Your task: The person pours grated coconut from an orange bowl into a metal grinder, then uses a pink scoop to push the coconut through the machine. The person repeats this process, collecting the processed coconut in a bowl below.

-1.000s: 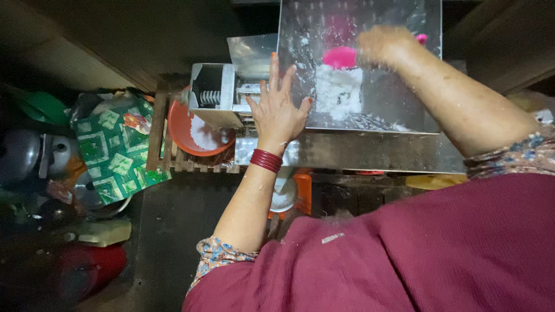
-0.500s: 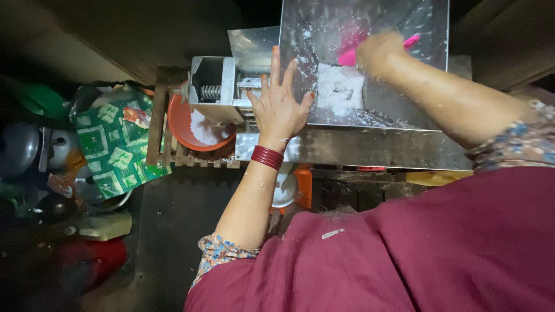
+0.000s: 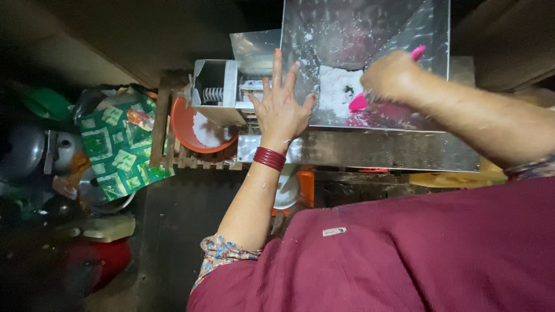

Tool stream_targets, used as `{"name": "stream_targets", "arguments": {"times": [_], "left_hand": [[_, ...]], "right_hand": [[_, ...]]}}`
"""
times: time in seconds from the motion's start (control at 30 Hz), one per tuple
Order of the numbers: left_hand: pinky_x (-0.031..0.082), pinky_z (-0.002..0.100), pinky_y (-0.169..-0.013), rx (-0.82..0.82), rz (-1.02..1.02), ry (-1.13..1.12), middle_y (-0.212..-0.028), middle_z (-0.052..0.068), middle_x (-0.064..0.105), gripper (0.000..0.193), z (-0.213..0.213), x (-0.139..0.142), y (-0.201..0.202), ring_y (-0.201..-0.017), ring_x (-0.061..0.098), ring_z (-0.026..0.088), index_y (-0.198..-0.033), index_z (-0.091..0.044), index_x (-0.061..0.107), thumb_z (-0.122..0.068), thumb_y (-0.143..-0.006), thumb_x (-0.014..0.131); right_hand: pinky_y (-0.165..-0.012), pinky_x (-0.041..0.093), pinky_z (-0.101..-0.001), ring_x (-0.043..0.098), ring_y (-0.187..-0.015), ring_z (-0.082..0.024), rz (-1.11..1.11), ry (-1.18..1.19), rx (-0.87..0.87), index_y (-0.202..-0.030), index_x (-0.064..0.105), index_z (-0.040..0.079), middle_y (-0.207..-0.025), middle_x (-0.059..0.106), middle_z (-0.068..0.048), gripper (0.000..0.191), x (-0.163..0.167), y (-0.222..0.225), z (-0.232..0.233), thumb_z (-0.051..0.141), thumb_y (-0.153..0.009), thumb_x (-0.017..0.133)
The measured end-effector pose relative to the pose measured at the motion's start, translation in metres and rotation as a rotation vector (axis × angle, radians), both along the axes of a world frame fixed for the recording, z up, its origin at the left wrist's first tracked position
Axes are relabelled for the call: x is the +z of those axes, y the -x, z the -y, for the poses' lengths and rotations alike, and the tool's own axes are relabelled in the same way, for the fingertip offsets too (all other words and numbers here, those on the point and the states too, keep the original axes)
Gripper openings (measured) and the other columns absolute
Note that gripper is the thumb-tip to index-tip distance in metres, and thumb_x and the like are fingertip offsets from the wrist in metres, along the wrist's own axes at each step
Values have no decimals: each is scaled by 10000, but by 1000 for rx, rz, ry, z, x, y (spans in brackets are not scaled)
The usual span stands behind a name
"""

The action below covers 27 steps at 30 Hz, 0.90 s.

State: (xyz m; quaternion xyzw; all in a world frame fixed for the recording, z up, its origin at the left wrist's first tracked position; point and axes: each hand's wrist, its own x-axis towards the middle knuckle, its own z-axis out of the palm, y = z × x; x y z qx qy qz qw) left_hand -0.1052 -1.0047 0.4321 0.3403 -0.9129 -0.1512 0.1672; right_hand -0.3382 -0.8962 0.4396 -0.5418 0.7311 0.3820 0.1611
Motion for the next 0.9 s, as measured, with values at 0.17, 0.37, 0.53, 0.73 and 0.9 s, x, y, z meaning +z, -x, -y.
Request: {"name": "stream_targets", "arguments": {"times": [0.17, 0.37, 0.53, 0.73, 0.9], "left_hand": [[284, 796, -1052, -1, 20, -4, -1692, 3, 95, 760, 0, 0, 0, -1357, 486, 472, -1500, -241, 493, -480, -823, 741], [295, 794, -1037, 2, 17, 14, -1688, 2, 96, 782, 0, 0, 2, -1349, 489, 470, -1504, -233, 482, -472, -810, 748], [301, 788, -1044, -4, 6, -19, -1693, -4, 102, 785, 0, -2, 1, -1352, 495, 466, -1500, -235, 489, -479, -807, 765], [307, 795, -1021, 2, 13, 11, -1688, -1, 97, 782, 2, -2, 1, -1350, 496, 468, -1496, -224, 494, -482, -804, 752], [311, 797, -1031, 10, 22, 4, -1692, -17, 98, 769, 3, -2, 2, -1353, 506, 449, -1502, -242, 487, -503, -822, 732]], "right_hand": [[-821, 602, -496, 751, -998, -386, 185, 211, -72, -1001, 795, 54, -1074, 767, -196, 218, -49, -10, 3, 181, -885, 660], [-814, 612, -521, 769, -992, -394, 112, 343, -240, -1023, 800, 25, -1071, 782, -230, 287, -29, 36, 16, 211, -996, 582], [-763, 609, -517, 770, -908, -392, 172, 548, -280, -1090, 753, 15, -1027, 771, -242, 301, -41, 36, 33, 209, -1042, 527], [-736, 619, -484, 771, -921, -344, 107, 297, -107, -1073, 765, 44, -1048, 771, -173, 284, -62, 17, 49, 247, -981, 590], [-706, 627, -458, 787, -942, -315, 20, 284, -55, -1047, 804, 75, -1040, 789, -163, 259, -27, 15, 36, 214, -970, 599]]}}
